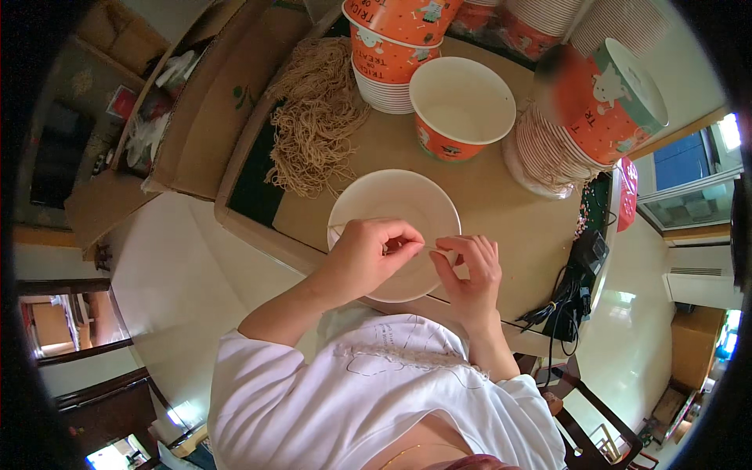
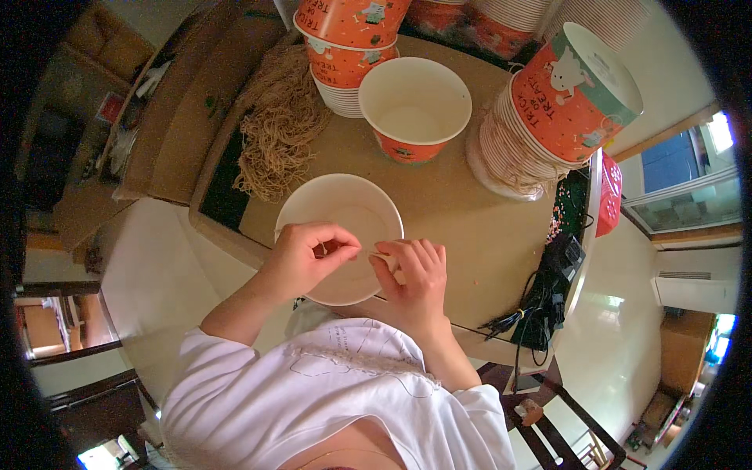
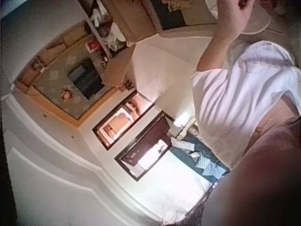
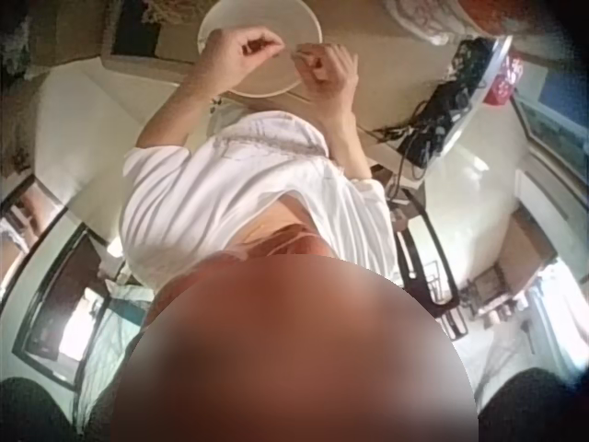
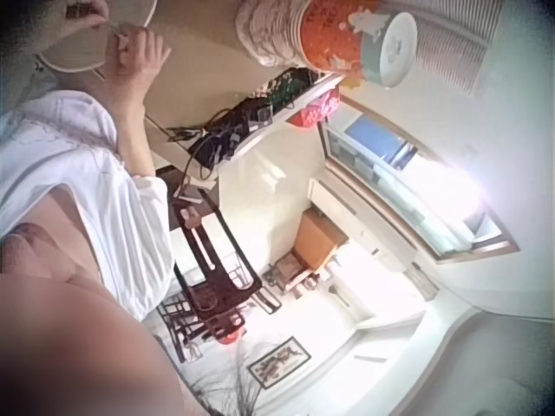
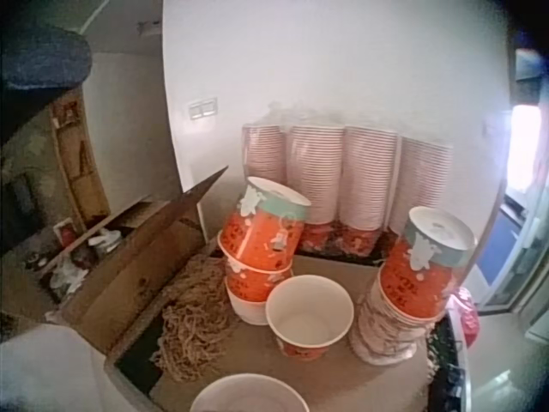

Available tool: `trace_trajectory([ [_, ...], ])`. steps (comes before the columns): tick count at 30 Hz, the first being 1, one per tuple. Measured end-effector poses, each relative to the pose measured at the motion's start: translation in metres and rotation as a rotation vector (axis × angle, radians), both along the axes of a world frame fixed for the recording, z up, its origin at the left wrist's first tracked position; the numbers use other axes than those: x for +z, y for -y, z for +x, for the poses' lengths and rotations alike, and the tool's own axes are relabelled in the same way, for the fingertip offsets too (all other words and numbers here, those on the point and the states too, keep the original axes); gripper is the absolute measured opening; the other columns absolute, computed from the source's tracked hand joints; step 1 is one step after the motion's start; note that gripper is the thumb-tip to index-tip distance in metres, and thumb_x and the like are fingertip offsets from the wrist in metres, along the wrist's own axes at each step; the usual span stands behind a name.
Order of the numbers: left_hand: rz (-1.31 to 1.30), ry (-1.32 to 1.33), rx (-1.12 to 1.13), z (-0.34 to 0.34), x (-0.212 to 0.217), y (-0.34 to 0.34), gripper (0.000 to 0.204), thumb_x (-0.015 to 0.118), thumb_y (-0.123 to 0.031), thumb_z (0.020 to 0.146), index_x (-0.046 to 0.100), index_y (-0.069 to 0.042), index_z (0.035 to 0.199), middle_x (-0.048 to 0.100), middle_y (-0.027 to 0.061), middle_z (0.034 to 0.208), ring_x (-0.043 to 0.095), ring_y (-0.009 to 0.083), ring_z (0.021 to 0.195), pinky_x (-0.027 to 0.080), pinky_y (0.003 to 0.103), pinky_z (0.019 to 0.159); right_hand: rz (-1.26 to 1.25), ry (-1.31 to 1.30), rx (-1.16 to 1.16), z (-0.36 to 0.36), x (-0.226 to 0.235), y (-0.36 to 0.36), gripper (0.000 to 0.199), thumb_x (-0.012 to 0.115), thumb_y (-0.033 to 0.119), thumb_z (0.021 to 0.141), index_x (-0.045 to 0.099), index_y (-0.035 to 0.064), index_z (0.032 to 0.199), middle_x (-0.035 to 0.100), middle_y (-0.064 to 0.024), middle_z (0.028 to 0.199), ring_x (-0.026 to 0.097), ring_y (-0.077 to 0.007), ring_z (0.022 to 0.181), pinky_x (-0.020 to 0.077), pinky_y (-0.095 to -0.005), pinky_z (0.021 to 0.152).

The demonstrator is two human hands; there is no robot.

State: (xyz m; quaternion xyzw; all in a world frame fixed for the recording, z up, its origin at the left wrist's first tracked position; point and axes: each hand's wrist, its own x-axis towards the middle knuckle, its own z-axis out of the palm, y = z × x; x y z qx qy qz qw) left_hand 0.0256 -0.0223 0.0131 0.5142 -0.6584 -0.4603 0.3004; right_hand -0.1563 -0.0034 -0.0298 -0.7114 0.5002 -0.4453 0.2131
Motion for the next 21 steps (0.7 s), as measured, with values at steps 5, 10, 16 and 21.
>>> trace_trajectory([
  [5, -0.03, -0.079, 0.041, -0.004, -0.002, -0.002, 0.011, 0.065, -0.009, 0.084, 0.066, -0.001, 0.091, 0.067, 0.0088, 0.078, 0.063, 0.0121, 0.065, 0.05, 0.025, 0.06, -0.095, -0.117, 0.021, 0.001, 0.004, 0.002, 0.015, 0.072, 0.007, 0.072, 0.064, 0.0109, 0.084, 0.062, -0.001, 0.081, 0.054, -0.0193, 0.074, 0.0352, -0.0339, 0.068],
  [10, -0.124, 0.049, -0.042, -0.004, -0.012, -0.002, 0.01, 0.066, -0.004, 0.082, 0.067, -0.002, 0.091, 0.067, 0.0041, 0.078, 0.06, 0.0076, 0.064, 0.048, 0.022, 0.057, -0.127, -0.125, 0.042, 0.0, 0.004, 0.004, 0.014, 0.071, 0.007, 0.072, 0.064, 0.011, 0.083, 0.06, -0.0013, 0.081, 0.053, -0.0203, 0.073, 0.0351, -0.0343, 0.068],
  [16, -0.138, 0.036, -0.028, 0.0, -0.01, -0.003, 0.006, 0.067, -0.004, 0.08, 0.064, -0.001, 0.083, 0.064, 0.0037, 0.07, 0.058, 0.0075, 0.061, 0.048, 0.023, 0.057, -0.08, -0.128, 0.042, 0.001, 0.005, 0.0, 0.013, 0.072, 0.003, 0.071, 0.064, 0.0087, 0.079, 0.06, -0.0022, 0.077, 0.053, -0.021, 0.073, 0.0366, -0.0339, 0.067],
  [21, -0.026, -0.048, -0.005, 0.005, -0.006, -0.004, 0.005, 0.066, -0.004, 0.083, 0.065, 0.0, 0.085, 0.064, 0.0024, 0.071, 0.058, 0.0057, 0.064, 0.048, 0.022, 0.058, -0.065, -0.101, 0.023, 0.003, 0.011, 0.0, 0.012, 0.072, 0.002, 0.071, 0.064, 0.0072, 0.077, 0.06, -0.0028, 0.075, 0.054, -0.0202, 0.072, 0.0378, -0.033, 0.067],
])
